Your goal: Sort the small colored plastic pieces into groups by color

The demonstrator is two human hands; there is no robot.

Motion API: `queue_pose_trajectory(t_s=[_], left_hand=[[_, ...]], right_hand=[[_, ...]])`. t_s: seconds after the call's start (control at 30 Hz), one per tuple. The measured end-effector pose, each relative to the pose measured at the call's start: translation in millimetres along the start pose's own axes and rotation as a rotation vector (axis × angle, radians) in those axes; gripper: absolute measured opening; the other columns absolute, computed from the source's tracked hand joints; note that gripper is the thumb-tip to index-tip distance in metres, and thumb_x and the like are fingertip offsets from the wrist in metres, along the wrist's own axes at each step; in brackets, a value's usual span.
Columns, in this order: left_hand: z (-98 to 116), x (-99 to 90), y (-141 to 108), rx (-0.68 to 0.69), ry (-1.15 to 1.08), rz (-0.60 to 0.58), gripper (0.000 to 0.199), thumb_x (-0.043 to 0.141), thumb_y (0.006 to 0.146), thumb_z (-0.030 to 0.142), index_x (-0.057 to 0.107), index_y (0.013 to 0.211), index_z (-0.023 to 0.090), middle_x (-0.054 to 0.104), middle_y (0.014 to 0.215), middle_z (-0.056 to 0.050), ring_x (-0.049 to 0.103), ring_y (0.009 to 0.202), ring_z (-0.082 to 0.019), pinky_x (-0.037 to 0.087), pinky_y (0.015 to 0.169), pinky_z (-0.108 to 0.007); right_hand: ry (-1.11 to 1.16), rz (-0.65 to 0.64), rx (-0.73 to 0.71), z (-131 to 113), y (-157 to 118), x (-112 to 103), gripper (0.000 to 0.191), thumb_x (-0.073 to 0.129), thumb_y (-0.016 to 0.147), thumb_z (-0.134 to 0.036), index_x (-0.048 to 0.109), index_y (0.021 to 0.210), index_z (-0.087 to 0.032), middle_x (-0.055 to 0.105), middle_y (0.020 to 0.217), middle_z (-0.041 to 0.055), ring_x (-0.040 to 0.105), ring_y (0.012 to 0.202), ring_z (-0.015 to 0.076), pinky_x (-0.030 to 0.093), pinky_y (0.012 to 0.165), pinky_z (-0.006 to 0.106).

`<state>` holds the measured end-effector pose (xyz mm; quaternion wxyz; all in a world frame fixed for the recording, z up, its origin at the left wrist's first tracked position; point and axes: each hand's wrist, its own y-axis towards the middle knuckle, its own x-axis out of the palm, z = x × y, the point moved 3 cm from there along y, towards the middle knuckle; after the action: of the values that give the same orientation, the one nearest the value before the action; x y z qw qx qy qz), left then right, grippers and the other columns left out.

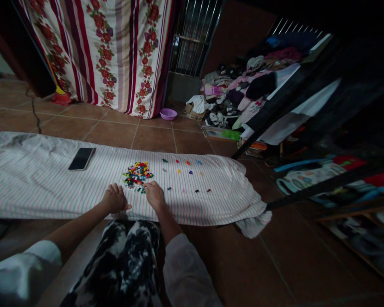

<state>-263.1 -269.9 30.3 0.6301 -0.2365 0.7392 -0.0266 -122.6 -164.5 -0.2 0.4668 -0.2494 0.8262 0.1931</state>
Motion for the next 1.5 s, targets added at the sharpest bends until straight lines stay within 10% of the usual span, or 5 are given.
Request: queue_pose_trajectory(t_s=[0.33,0.93,1.5], left_hand=[[1.7,-10.3,-5.6,0.007,0.028,-0.050,0.100,0.042,0.080,0.067,0.025,0.140,-0.011,0.022,0.143,-0.042,0.028,0.132,-0.054,0.034,0.096,-0.050],[5.3,-16.0,-1.7,-0.065,0.000,-0.154,0.099,0.047,0.078,0.063,0.021,0.143,-0.007,0.016,0.148,-0.037,0.021,0.136,-0.052,0.036,0.097,-0.052],[6.0,-14.7,-5.5,0.012,0.081,-0.066,0.095,0.042,0.082,0.064,0.027,0.140,-0.009,0.023,0.143,-0.040,0.029,0.132,-0.053,0.040,0.092,-0.052]], right_hand=[[-0.076,-0.099,0.029,2.1,10.9,1.9,0.019,0.052,0.089,-0.025,0.064,0.103,-0.026,0.061,0.103,0.0016,0.058,0.087,0.0129,0.041,0.076,0.023],[0.349,0.231,0.097,32.6,16.4,-12.2,0.011,0.054,0.081,-0.023,0.061,0.089,-0.022,0.068,0.080,-0.0014,0.065,0.075,0.0132,0.048,0.072,0.024],[0.029,0.285,0.384,94.8,72.8,-51.1,0.015,0.052,0.083,-0.018,0.063,0.093,-0.021,0.071,0.092,0.0031,0.065,0.086,0.0143,0.045,0.075,0.022]])
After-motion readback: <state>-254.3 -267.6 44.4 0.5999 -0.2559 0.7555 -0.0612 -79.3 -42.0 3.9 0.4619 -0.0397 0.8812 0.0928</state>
